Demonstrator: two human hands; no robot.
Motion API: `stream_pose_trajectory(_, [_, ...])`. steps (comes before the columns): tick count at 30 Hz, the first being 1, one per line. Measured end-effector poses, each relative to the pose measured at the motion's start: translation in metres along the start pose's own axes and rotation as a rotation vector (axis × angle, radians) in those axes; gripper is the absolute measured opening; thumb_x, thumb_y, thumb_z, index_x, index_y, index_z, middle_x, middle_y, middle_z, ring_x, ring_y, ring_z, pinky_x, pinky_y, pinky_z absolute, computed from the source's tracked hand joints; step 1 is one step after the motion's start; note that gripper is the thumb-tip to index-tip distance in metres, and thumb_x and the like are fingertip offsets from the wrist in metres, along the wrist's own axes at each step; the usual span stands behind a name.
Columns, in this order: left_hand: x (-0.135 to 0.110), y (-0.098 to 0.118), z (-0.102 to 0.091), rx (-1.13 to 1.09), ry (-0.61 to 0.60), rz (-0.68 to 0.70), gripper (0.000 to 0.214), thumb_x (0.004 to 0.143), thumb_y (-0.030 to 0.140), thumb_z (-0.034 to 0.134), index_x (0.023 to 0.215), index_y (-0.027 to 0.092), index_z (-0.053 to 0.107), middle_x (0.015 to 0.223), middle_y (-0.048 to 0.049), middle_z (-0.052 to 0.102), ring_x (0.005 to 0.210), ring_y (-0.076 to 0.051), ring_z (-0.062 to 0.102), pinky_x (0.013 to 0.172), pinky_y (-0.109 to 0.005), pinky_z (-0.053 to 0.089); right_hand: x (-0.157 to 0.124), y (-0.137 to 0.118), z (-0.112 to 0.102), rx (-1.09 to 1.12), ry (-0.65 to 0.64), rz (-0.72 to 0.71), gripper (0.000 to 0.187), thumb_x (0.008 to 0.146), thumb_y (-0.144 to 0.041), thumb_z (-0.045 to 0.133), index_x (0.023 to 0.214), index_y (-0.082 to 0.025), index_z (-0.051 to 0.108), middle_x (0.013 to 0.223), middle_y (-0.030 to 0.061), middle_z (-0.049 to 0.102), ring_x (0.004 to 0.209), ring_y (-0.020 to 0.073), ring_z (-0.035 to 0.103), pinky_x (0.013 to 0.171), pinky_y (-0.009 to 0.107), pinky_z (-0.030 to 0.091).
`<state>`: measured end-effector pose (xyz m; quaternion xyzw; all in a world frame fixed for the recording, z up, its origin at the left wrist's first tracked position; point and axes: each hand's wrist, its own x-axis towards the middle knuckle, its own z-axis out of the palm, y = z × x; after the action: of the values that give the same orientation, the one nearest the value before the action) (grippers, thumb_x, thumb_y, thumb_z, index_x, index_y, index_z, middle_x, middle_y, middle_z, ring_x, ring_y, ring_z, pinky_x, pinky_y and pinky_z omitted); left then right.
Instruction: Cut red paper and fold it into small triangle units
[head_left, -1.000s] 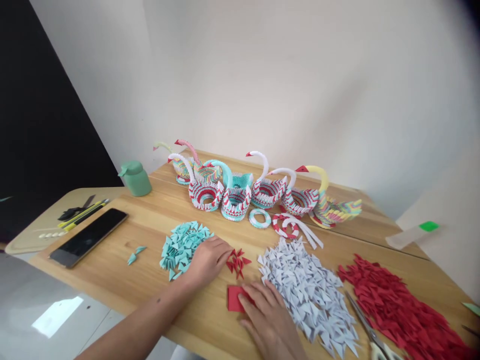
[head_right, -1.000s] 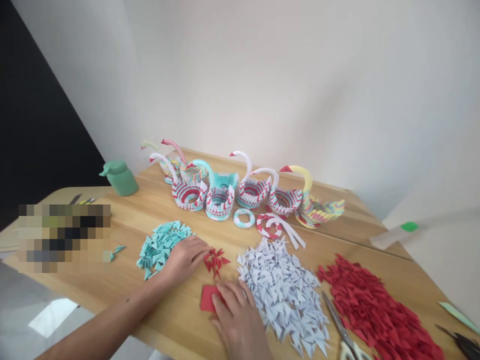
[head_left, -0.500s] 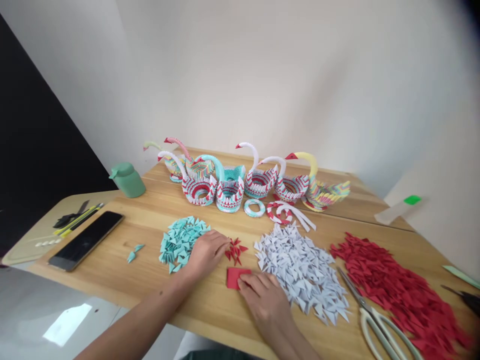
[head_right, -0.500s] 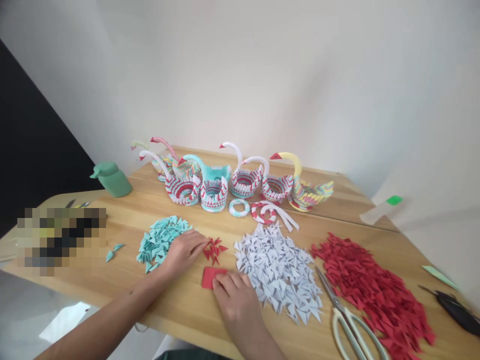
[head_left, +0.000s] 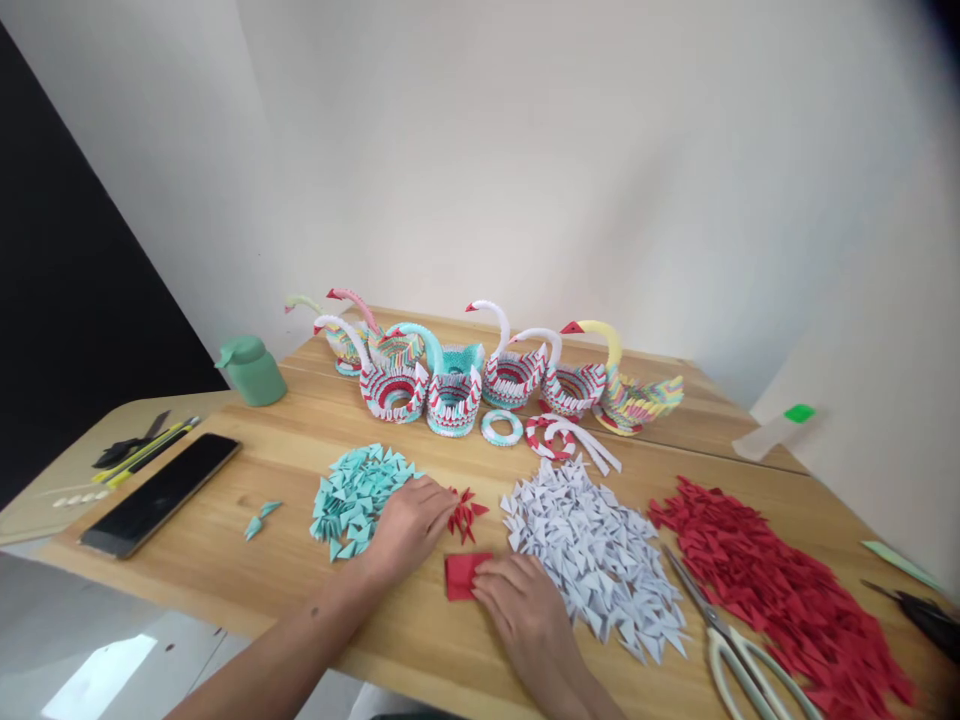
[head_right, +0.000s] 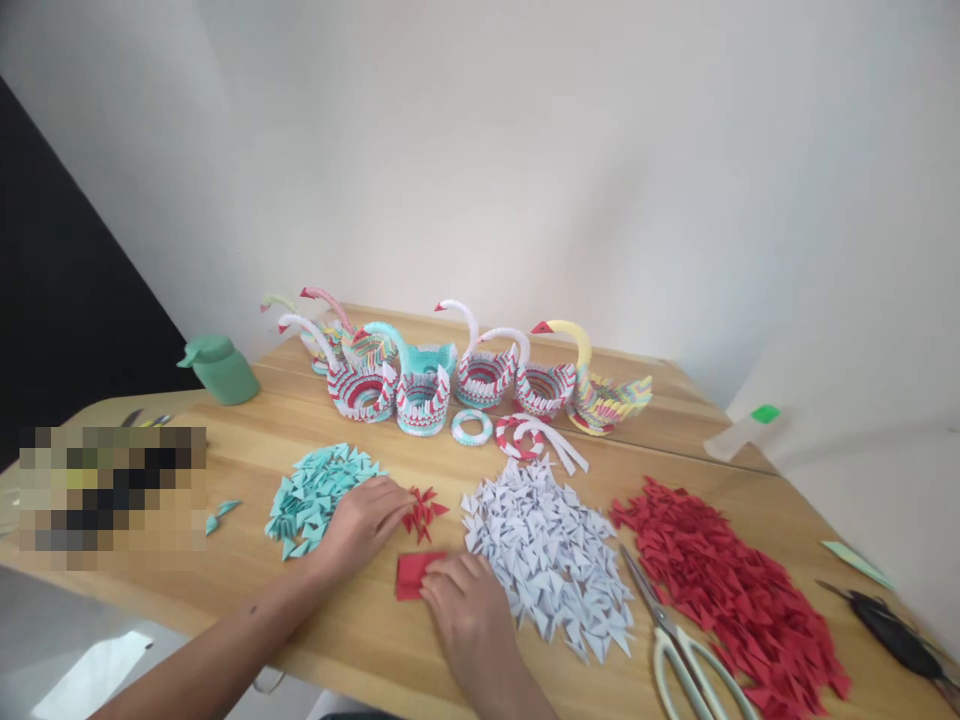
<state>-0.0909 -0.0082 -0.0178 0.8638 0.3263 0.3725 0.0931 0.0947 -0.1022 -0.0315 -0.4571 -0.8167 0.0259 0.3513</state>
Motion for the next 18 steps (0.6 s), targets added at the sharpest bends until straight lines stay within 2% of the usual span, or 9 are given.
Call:
stream_pose_trajectory(5, [0.0,0.003,0.003,-0.063,0.003,0.013,0.018,0.089,0.014,0.049,0.091,0.016,0.066,0.081,-0.0061,0.069,0.077,-0.018,0.058,0.073,-0.031,0.045,0.0,0.002,-0.001,0.08,0.0,0.04,0.022,0.095,-0.023,0.045,0.081,-0.02,0.061,0.077,0.0019,0.067,0.07,0.0167,0.057,0.065,0.031,0.04])
stream_pose_trajectory(13, [0.002,0.006,0.002,-0.127,0.014,0.021,0.016,0.087,0.012,0.052,0.094,0.017,0.065,0.082,-0.0062,0.07,0.077,-0.018,0.059,0.072,-0.03,0.046,0.001,0.002,-0.004,0.152,-0.023,0.021,0.016,0.092,-0.026,0.052,0.079,-0.021,0.061,0.08,0.0023,0.067,0.073,0.018,0.058,0.066,0.032,0.041])
stream_pose_trajectory(18, [0.003,0.013,-0.002,-0.152,0.024,-0.003,0.017,0.088,0.015,0.05,0.091,0.016,0.067,0.079,-0.0067,0.07,0.075,-0.018,0.061,0.072,-0.03,0.045,0.001,0.003,-0.004,0.102,-0.023,-0.006,0.015,0.092,-0.017,0.048,0.09,-0.02,0.061,0.084,0.0044,0.067,0.075,0.0192,0.058,0.069,0.034,0.043])
